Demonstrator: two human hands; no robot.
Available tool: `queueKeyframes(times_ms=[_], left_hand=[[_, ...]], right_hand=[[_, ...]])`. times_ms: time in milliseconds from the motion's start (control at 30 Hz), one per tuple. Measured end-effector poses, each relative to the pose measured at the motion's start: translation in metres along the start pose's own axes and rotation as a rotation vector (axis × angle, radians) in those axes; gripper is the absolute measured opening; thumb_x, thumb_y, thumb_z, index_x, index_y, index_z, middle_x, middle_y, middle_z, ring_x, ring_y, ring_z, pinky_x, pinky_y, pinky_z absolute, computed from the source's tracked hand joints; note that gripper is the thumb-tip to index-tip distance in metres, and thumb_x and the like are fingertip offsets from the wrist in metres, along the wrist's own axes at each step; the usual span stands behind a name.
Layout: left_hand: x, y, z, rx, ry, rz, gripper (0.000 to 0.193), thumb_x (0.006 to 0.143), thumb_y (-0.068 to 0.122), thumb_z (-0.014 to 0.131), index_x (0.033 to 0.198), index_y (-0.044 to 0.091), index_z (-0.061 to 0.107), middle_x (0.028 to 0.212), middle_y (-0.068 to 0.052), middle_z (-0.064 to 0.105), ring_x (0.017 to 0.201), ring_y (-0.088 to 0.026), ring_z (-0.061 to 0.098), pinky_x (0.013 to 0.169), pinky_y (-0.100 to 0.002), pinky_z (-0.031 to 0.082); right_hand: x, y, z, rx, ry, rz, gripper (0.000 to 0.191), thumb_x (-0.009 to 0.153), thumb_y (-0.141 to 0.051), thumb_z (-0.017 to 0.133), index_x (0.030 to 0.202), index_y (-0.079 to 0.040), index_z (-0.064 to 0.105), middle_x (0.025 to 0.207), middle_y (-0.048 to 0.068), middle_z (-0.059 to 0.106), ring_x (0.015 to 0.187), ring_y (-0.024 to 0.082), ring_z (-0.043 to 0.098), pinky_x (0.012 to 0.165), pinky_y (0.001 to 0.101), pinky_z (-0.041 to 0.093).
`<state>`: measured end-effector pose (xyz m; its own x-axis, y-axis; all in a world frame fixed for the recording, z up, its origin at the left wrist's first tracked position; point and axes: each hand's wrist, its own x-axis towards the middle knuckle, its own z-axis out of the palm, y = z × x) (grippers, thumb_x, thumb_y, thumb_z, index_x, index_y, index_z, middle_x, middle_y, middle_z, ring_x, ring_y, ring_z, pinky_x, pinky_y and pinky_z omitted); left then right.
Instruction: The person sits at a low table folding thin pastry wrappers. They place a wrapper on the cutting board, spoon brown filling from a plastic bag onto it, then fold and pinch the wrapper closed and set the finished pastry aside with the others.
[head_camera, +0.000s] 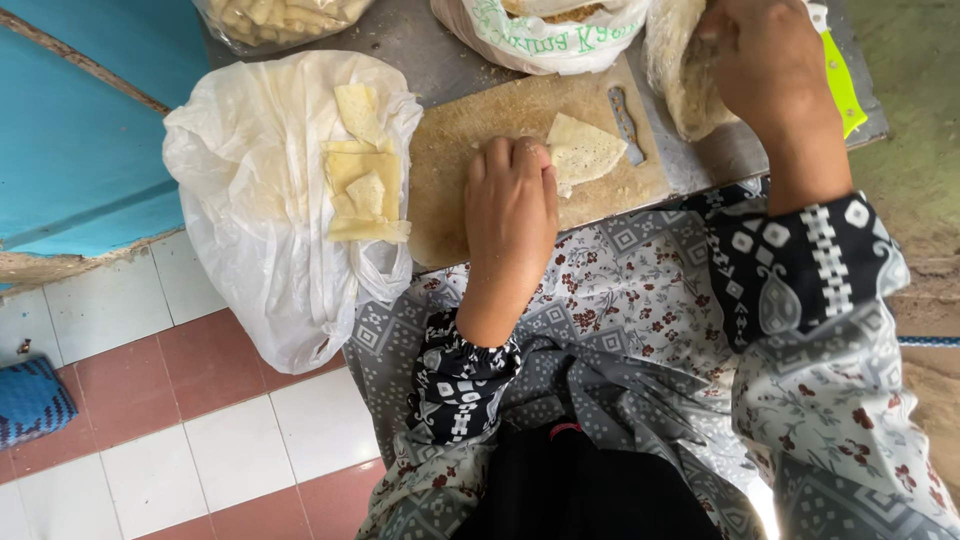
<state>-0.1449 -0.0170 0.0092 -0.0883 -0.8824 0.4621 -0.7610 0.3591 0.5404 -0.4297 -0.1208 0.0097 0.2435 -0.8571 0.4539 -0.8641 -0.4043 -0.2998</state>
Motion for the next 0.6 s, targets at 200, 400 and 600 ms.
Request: queueKeyframes(times_ms=[200, 400, 600], left_hand=[[-0.009, -0.019, -0.018, -0.33, -0.097, -0.15, 0.017, 0.098, 0.012, 0.065, 0.109, 0.009, 0.052, 0.094, -0.014, 0.069, 0.087, -0.035, 0.07, 0.073, -0.047, 0.053], [-0.014, -0.036, -0.048, -0.201, -0.176, -0.322, 0.035, 0.092, 0.018, 0.071, 0.121, 0.009, 0.054, 0.089, -0.016, 0.073, 0.085, -0.039, 0.071, 0.073, -0.05, 0.053], [-0.015, -0.034, -0.045, -0.113, -0.087, -0.246, 0.04, 0.091, 0.021, 0.071, 0.125, 0.008, 0.055, 0.107, -0.016, 0.073, 0.095, -0.039, 0.07, 0.076, -0.049, 0.054]], right_hand=[[-0.029, -0.074, -0.013, 0.396, -0.025, 0.176, 0.034, 0.097, 0.018, 0.048, 0.113, -0.002, 0.069, 0.117, 0.016, 0.065, 0.102, 0.028, 0.066, 0.086, 0.0377, 0.053], [-0.03, -0.157, 0.015, 0.477, -0.129, -0.154, 0.04, 0.088, 0.018, 0.054, 0.116, -0.004, 0.073, 0.139, 0.018, 0.058, 0.135, 0.034, 0.053, 0.115, 0.0407, 0.045], [-0.025, -0.18, 0.025, 0.175, -0.17, -0.245, 0.046, 0.089, 0.008, 0.061, 0.128, -0.013, 0.074, 0.148, 0.019, 0.055, 0.139, 0.042, 0.048, 0.113, 0.0513, 0.039]])
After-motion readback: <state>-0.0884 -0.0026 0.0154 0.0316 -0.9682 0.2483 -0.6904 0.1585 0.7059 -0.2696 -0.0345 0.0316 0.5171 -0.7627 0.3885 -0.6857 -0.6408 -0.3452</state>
